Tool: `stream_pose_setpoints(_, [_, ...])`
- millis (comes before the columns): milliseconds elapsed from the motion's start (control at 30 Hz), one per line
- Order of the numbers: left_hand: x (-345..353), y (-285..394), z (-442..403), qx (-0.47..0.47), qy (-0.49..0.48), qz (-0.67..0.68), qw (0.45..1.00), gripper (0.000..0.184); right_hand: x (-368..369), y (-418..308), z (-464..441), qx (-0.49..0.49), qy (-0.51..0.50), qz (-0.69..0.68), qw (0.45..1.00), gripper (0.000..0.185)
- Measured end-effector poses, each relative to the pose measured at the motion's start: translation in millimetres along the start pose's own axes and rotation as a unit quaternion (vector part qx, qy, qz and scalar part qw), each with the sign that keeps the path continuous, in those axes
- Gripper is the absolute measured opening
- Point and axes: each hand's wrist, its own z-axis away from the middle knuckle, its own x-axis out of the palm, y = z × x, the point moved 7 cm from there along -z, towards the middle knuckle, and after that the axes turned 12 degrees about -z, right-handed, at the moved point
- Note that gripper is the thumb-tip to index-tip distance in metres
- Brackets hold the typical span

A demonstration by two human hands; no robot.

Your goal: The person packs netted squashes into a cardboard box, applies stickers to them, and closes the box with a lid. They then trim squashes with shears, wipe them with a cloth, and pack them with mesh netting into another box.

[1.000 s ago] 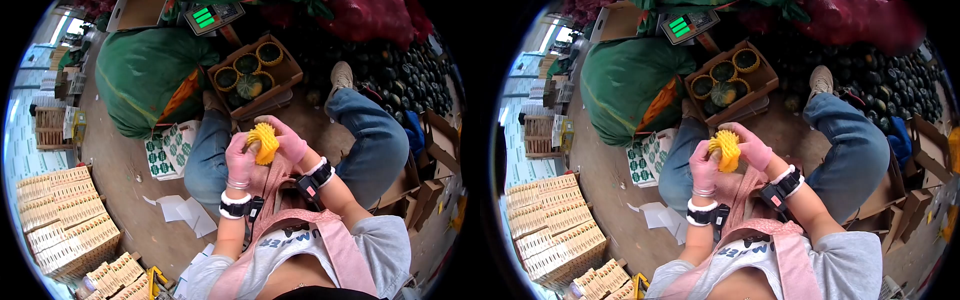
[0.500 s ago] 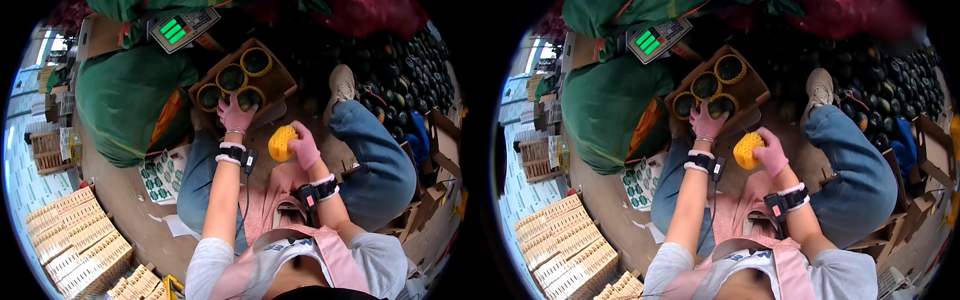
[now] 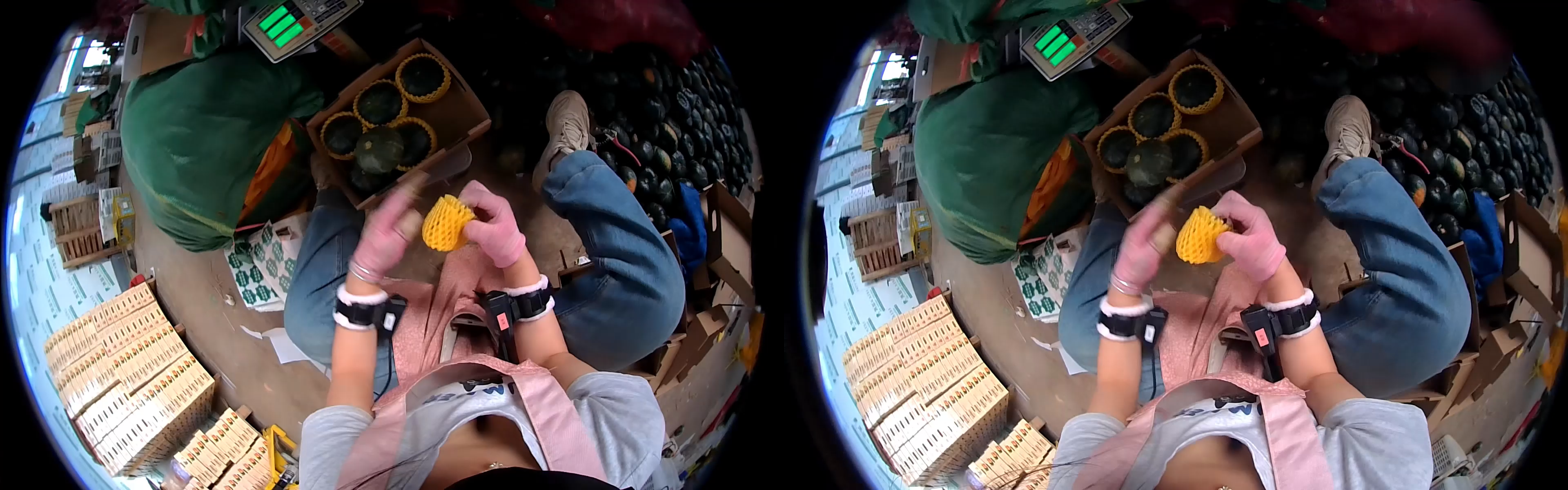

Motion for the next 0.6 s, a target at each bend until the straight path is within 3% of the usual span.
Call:
stream_pose_setpoints(33, [17.1,18.5,11.3,0.031,-0.051,0.076,0.995,0.052,4.0,-1.8,2.6,-0.008,-0.007,-0.03,0.999,0.023])
stream_pose_setpoints(100, [29.6,26.7,30.7,0.056,-0.002,0.135,0.989,0.063,12.9,-5.8,4.9,-0.029,-0.022,-0.09,0.995,0.024])
stream_pose_setpoints(133, [25.2,28.4,38.3,0.041,0.072,0.069,0.994,0.065,18.5,-10.8,7.9,-0.053,-0.04,-0.072,0.995,0.024])
stream_pose_setpoints(233, [7.4,46.5,54.1,0.091,0.098,-0.132,0.982,0.056,29.3,-9.3,14.9,-0.039,-0.059,0.008,0.997,0.022])
stream_pose_setpoints(267, [-1.4,57.0,59.3,0.129,0.133,-0.142,0.972,0.04,31.1,-10.2,18.3,-0.026,-0.059,0.059,0.996,0.018])
stream_pose_setpoints(367, [-15.3,68.2,74.9,0.223,0.141,0.025,0.964,0.03,48.7,-18.5,26.8,-0.012,-0.102,0.14,0.985,0.017])
stream_pose_setpoints(400, [-19.2,65.5,82.5,0.195,0.154,0.136,0.959,0.023,55.7,-16.9,29.4,-0.013,-0.122,0.168,0.978,0.016])
stream_pose_setpoints(433, [-24.5,58.3,87.9,0.178,0.154,0.186,0.954,0.027,61.7,-19.9,31.3,-0.026,-0.133,0.163,0.977,0.016])
stream_pose_setpoints(500, [-19.1,42.4,99.9,0.01,0.074,0.373,0.925,0.035,73.1,-30.4,33.9,-0.05,-0.154,0.152,0.975,0.017])
stream_pose_setpoints(567, [-6.7,29.9,108.6,-0.069,-0.196,0.28,0.937,0.037,77.0,-32.9,34.5,-0.002,-0.152,0.048,0.987,0.018])
stream_pose_setpoints(600, [-3.2,35.4,110.7,-0.051,-0.273,0.246,0.929,0.038,81.3,-33.5,35.5,0.033,-0.162,-0.029,0.986,0.017])
